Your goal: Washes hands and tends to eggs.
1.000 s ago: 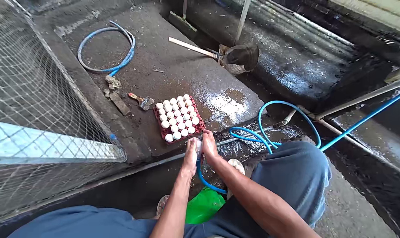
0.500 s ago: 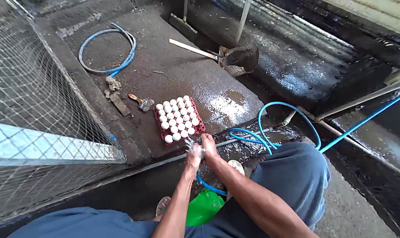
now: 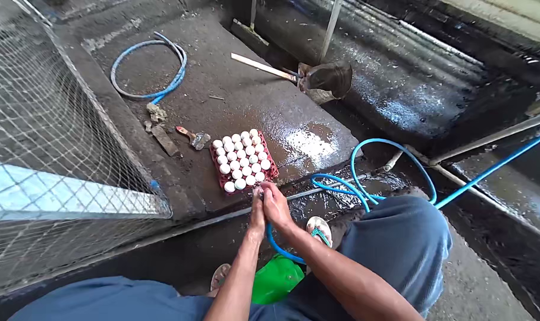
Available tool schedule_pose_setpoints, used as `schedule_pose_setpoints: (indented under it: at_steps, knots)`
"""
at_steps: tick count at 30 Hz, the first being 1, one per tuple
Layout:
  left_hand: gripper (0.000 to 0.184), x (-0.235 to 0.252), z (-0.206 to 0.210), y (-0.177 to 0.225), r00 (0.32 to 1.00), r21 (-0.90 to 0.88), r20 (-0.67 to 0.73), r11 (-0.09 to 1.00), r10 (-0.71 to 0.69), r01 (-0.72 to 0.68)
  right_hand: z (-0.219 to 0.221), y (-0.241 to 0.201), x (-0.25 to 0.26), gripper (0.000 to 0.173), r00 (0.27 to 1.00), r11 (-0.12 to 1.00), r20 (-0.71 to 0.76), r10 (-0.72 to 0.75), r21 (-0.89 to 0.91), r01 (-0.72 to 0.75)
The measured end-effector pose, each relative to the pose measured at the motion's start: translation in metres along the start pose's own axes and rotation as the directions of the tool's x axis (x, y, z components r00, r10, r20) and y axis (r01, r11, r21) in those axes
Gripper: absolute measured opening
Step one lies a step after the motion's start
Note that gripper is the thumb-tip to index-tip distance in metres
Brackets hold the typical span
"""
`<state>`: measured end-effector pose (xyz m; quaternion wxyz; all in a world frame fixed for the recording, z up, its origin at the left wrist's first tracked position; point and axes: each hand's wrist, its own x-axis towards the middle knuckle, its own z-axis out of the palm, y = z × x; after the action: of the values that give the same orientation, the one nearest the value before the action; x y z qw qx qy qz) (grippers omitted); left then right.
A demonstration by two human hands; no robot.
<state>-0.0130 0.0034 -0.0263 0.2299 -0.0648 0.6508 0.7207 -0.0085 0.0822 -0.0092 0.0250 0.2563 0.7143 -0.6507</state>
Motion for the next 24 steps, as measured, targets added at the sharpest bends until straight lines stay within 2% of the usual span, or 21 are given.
schedule_pose_setpoints:
  at_steps: [1, 2, 4, 5, 7, 10, 12, 15, 16, 18, 20, 21, 22, 24]
  knots:
    - [0.052, -0.002, 0.002, 0.0, 1.0, 0.032, 0.002, 0.999, 0.005, -0.005, 0.0, 0.002, 0.0, 0.042, 0.999, 0.999, -0.024, -0.035, -0.038, 0.034]
    - [0.052, -0.001, 0.003, -0.001, 1.0, 0.088, -0.009, 0.996, -0.006, 0.007, 0.0, 0.004, 0.006, 0.04, 0.998, 1.0, -0.057, -0.001, -0.018, 0.0]
    - [0.048, 0.006, 0.009, -0.007, 0.997, 0.217, -0.073, 0.976, 0.018, -0.002, -0.003, 0.007, 0.018, 0.039, 0.987, 0.983, -0.057, 0.15, 0.113, -0.143]
    - [0.048, 0.008, 0.005, -0.01, 0.998, 0.23, -0.04, 0.973, 0.046, -0.035, -0.002, 0.006, 0.016, 0.041, 0.982, 0.976, -0.051, 0.183, 0.126, -0.176]
    - [0.044, 0.013, -0.001, -0.015, 0.989, 0.251, -0.034, 0.959, 0.141, -0.129, 0.004, 0.001, 0.003, 0.043, 0.989, 0.988, -0.065, 0.133, 0.093, -0.127]
    - [0.05, 0.0, 0.003, -0.001, 0.999, 0.221, -0.037, 0.975, 0.017, -0.008, -0.001, 0.003, 0.012, 0.038, 0.988, 0.978, -0.052, 0.142, 0.163, -0.132]
    - [0.046, 0.004, 0.009, -0.004, 0.997, 0.173, -0.067, 0.985, 0.037, -0.025, -0.001, 0.003, 0.014, 0.038, 0.984, 0.972, -0.057, 0.169, 0.177, -0.157]
    - [0.044, 0.006, 0.004, -0.007, 0.994, 0.195, -0.076, 0.979, 0.078, -0.062, 0.006, 0.005, -0.002, 0.042, 0.993, 0.991, -0.082, 0.08, 0.11, -0.071]
    - [0.045, 0.004, 0.002, -0.008, 0.997, 0.211, -0.048, 0.976, 0.059, -0.048, 0.004, 0.007, 0.002, 0.041, 0.99, 0.986, -0.072, 0.119, 0.128, -0.109]
    - [0.039, 0.001, 0.004, -0.004, 1.0, 0.212, 0.007, 0.977, 0.02, -0.021, -0.006, 0.009, 0.023, 0.038, 0.958, 0.933, 0.002, 0.288, 0.225, -0.281]
    - [0.034, 0.001, 0.008, -0.007, 1.0, 0.163, -0.02, 0.987, 0.016, -0.013, -0.007, 0.014, 0.03, 0.036, 0.931, 0.88, 0.009, 0.365, 0.324, -0.348]
    - [0.036, 0.002, 0.008, -0.008, 0.999, 0.137, -0.036, 0.99, 0.027, -0.022, -0.005, 0.016, 0.028, 0.039, 0.944, 0.896, -0.017, 0.328, 0.323, -0.306]
    - [0.038, 0.004, 0.007, -0.007, 0.997, 0.138, -0.054, 0.989, 0.061, -0.053, -0.004, 0.015, 0.022, 0.044, 0.967, 0.94, -0.05, 0.25, 0.25, -0.231]
    - [0.045, 0.004, 0.006, -0.006, 0.994, 0.123, -0.036, 0.988, 0.1, -0.095, 0.001, 0.008, 0.009, 0.045, 0.995, 0.999, -0.092, 0.043, 0.027, -0.041]
